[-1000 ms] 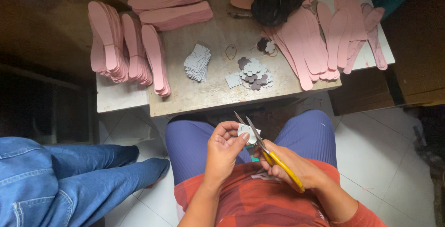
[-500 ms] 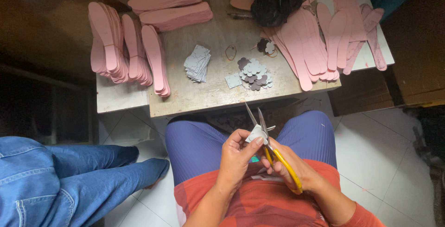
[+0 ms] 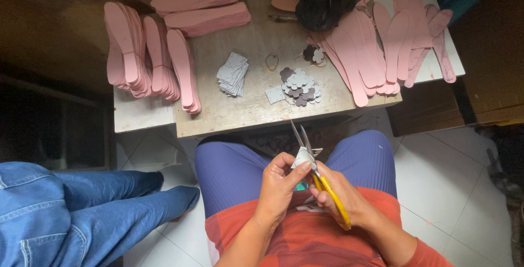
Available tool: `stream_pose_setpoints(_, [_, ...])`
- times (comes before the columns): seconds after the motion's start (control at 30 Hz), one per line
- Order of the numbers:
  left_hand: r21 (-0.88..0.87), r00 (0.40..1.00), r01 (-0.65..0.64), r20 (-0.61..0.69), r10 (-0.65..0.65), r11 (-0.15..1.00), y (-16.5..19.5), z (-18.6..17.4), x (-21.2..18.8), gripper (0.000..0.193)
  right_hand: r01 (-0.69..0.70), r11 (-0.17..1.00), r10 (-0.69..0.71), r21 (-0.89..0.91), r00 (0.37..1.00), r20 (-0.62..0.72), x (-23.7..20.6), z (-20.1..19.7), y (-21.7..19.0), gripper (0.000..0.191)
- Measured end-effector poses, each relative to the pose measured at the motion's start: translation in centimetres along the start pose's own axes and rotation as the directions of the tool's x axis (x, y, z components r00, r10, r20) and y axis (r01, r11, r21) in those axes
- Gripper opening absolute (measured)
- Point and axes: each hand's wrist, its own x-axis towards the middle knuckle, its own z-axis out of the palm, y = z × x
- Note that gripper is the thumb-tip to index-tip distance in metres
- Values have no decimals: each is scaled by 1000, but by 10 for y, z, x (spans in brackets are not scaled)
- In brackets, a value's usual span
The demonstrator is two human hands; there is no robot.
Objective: The person sits on the floor and uses yellow-handled scissors to cut small white foam pieces into flower shapes. They place the cut pieces on a table with other pink foam insoles and cutouts, then pick up another white piece to continue cutting.
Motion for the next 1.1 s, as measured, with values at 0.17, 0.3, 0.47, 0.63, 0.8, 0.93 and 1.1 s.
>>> stream_pose_setpoints(0.17, [-36, 996, -58, -74, 56, 998, 2, 5, 1, 17, -10, 1000, 10, -16, 999, 32, -1, -2, 4, 96])
stream_pose_setpoints(0.3, [-57, 989, -99, -116, 91, 994, 5, 9, 3, 21, 58, 997, -55, -55, 997, 52, -1, -3, 8, 85])
stream_pose_setpoints(0.47, [-15, 998, -46, -49, 45, 999, 12, 7, -1, 21, 122, 990, -118, -64, 990, 71, -1, -9, 8, 84])
stream_pose_setpoints(0.63, [25, 999, -33, -41, 34, 999, 19, 6, -3, 21, 92, 992, -84, -85, 992, 94, -2, -12, 9, 87])
stream_pose_setpoints(0.8, [40, 998, -56, -41, 57, 998, 22, 4, -2, 23, 102, 988, -92, -115, 992, 92, -2, -12, 14, 91])
stream_pose_setpoints(0.93, [57, 994, -82, -61, 85, 995, 21, 1, -1, 25, 154, 970, -137, -187, 986, 99, -2, -14, 17, 87])
stream_pose_setpoints(1.1, [68, 988, -140, -61, 144, 988, 18, -4, 1, 26, 119, 975, -100, -187, 989, 107, 0, -14, 16, 84])
